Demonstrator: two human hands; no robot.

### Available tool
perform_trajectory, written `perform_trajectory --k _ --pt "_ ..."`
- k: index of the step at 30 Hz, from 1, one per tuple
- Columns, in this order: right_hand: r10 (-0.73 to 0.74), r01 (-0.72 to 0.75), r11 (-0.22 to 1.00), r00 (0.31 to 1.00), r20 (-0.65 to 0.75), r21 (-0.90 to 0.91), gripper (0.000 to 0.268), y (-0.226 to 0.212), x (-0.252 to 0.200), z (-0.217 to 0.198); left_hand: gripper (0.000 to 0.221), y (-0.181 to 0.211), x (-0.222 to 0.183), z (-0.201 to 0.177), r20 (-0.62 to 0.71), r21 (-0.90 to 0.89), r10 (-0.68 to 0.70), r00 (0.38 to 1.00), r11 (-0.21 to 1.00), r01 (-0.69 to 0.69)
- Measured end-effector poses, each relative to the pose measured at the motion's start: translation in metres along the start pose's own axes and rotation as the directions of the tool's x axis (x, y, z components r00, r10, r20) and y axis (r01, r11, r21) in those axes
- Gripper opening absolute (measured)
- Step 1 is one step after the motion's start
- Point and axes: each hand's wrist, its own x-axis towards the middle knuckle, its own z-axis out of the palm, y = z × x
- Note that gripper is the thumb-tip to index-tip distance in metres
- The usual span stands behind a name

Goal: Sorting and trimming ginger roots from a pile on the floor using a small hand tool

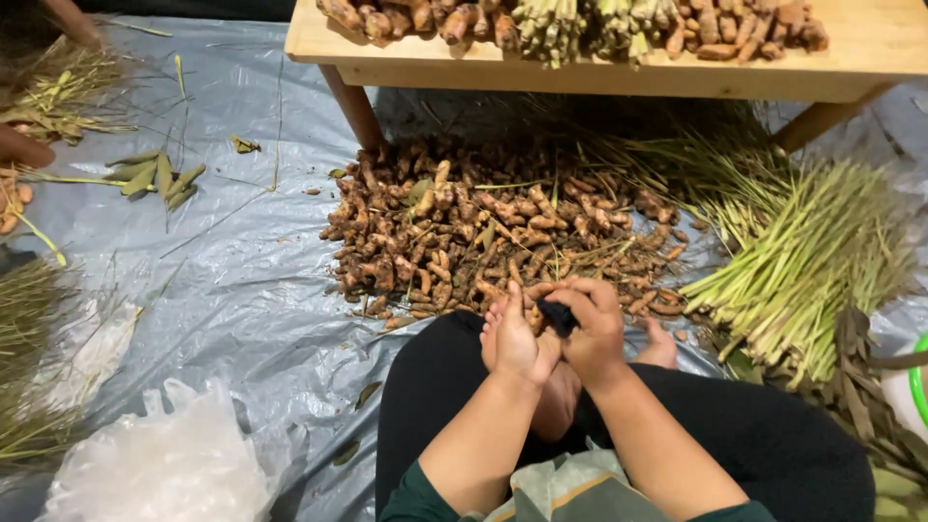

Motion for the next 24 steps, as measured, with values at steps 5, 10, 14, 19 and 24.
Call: perform_trajectory --k 5,10,14,19,24 --pt "-0.025 0.017 0.995 0.997 0.080 0.098 0.019 -0.035 0.010 0.030 0.065 0.041 0.032 -0.017 -0.055 0.155 0.236 0.970 0.962 -0.225" --pt "0.086 -0.074 0.982 0.995 -0.059 0.176 0.019 -0.046 0.046 0.055 0.074 0.073 0.025 0.016 0.068 0.357 0.436 0.897 0.829 -0.430" --pt "-0.018 0.008 0.985 0.999 0.052 0.172 0.019 -0.021 0.037 0.098 0.069 0.077 0.024 0.022 0.117 0.661 0.437 0.892 0.636 -0.398" --pt "0.051 -0.061 0.990 0.995 0.083 0.126 0.024 -0.024 0.033 0.115 0.070 0.086 0.037 0.006 -0.106 0.592 0.425 0.899 0.753 -0.287" --pt "0.039 -0.068 0.985 0.983 0.177 0.159 0.033 -0.017 0.037 0.119 0.057 0.085 0.049 -0.006 -0.015 0.152 0.274 0.962 0.951 -0.269"
